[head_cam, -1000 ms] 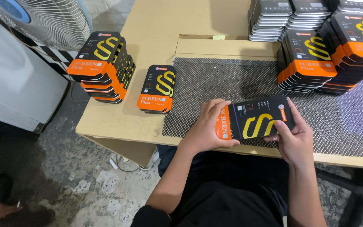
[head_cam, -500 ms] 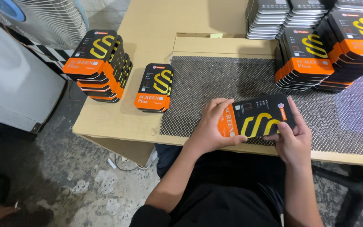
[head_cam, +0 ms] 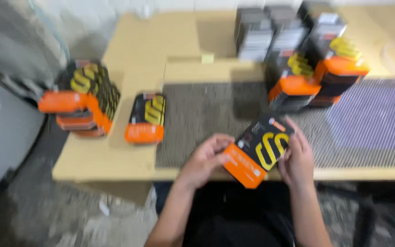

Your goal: The person picks up a phone screen assembly and a separate flex cable from the table, aligns them, and removes protective film from the screen component.

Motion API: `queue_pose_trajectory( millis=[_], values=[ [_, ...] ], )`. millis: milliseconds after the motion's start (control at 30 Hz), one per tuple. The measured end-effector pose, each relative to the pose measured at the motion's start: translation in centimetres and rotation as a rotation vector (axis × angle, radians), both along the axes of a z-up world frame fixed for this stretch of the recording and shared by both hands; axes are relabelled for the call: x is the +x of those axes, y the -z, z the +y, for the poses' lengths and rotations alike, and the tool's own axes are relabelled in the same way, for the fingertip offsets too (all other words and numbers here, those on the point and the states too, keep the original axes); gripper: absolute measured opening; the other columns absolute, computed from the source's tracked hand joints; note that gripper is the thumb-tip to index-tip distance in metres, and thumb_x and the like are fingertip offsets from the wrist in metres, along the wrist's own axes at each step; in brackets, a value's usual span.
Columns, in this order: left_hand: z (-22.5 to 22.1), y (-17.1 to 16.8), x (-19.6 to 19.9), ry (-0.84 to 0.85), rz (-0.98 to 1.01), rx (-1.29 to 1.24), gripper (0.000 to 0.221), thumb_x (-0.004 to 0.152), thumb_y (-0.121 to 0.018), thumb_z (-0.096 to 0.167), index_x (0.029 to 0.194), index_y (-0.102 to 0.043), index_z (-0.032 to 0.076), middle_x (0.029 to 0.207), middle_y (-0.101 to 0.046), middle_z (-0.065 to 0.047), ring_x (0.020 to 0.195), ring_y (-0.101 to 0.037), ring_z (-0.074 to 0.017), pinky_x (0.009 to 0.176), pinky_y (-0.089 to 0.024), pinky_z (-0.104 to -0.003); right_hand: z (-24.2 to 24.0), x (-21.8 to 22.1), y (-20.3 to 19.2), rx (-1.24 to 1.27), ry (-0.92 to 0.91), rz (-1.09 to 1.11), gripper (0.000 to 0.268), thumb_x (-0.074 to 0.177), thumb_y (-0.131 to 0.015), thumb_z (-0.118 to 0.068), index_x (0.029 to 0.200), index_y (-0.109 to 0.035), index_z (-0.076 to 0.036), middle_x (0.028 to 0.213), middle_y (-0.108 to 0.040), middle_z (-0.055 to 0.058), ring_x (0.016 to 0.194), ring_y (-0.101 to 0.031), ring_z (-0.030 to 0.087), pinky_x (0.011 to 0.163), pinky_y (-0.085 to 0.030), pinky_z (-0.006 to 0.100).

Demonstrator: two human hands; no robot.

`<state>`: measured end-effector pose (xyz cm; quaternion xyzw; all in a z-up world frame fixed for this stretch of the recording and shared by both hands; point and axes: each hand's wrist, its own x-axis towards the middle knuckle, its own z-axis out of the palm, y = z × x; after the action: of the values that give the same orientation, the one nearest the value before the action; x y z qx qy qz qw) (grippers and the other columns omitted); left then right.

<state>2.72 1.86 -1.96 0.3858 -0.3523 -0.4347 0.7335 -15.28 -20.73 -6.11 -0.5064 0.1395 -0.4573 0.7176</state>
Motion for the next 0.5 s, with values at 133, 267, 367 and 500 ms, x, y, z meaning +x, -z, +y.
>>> queue_pose_trajectory(
  millis=[133,267,367,500],
  values=[
    [-1.6,-5.9,-2.4,-0.051,0.079,0.024,0.055,0.090,-0.072,0.005,0.141,-0.050,0.003,0.128,-0.062,-0.017,0.105,-0.068,-0.0302,0.069,-0.067,-0.043,3.2,0.2,-5.3,0.027,0.051,-0.128,0.064,0.098,-0.049,-0.006,0.161,-0.036,-0.010,0.112,-0.066,0.015,0.085,-0.076,0.025,0.067,-0.070,0.029],
    [-5.4,-8.7,-3.3,-0.134,0.110,-0.099,0.053,0.092,-0.071,0.007,0.139,-0.047,0.005,0.127,-0.057,-0.016,0.108,-0.064,-0.0284,0.076,-0.067,-0.050,5.1,0.3,-10.0,-0.314,0.050,-0.008,0.079,0.081,-0.062,-0.004,0.155,-0.035,0.003,0.147,-0.044,0.028,0.128,-0.058,0.044,0.096,-0.058,0.048],
    [-8.0,-10.3,-3.9,-0.210,0.122,-0.139,0.055,0.091,-0.074,0.009,0.138,-0.045,0.004,0.124,-0.055,-0.016,0.107,-0.063,-0.0276,0.078,-0.067,-0.049,4.6,0.7,-12.1,-0.460,0.145,0.030,0.076,0.081,-0.068,0.006,0.151,-0.039,0.008,0.145,-0.041,0.025,0.127,-0.058,0.042,0.097,-0.058,0.041],
    [-11.7,-10.1,-4.4,-0.285,0.197,-0.138,0.052,0.091,-0.073,0.006,0.134,-0.046,0.001,0.121,-0.054,-0.017,0.104,-0.063,-0.0288,0.076,-0.067,-0.051,0.9,0.5,-11.5,-0.553,0.305,0.116,0.061,0.089,-0.070,0.010,0.146,-0.051,0.006,0.134,-0.048,0.020,0.108,-0.061,0.026,0.086,-0.061,0.035]
  ],
)
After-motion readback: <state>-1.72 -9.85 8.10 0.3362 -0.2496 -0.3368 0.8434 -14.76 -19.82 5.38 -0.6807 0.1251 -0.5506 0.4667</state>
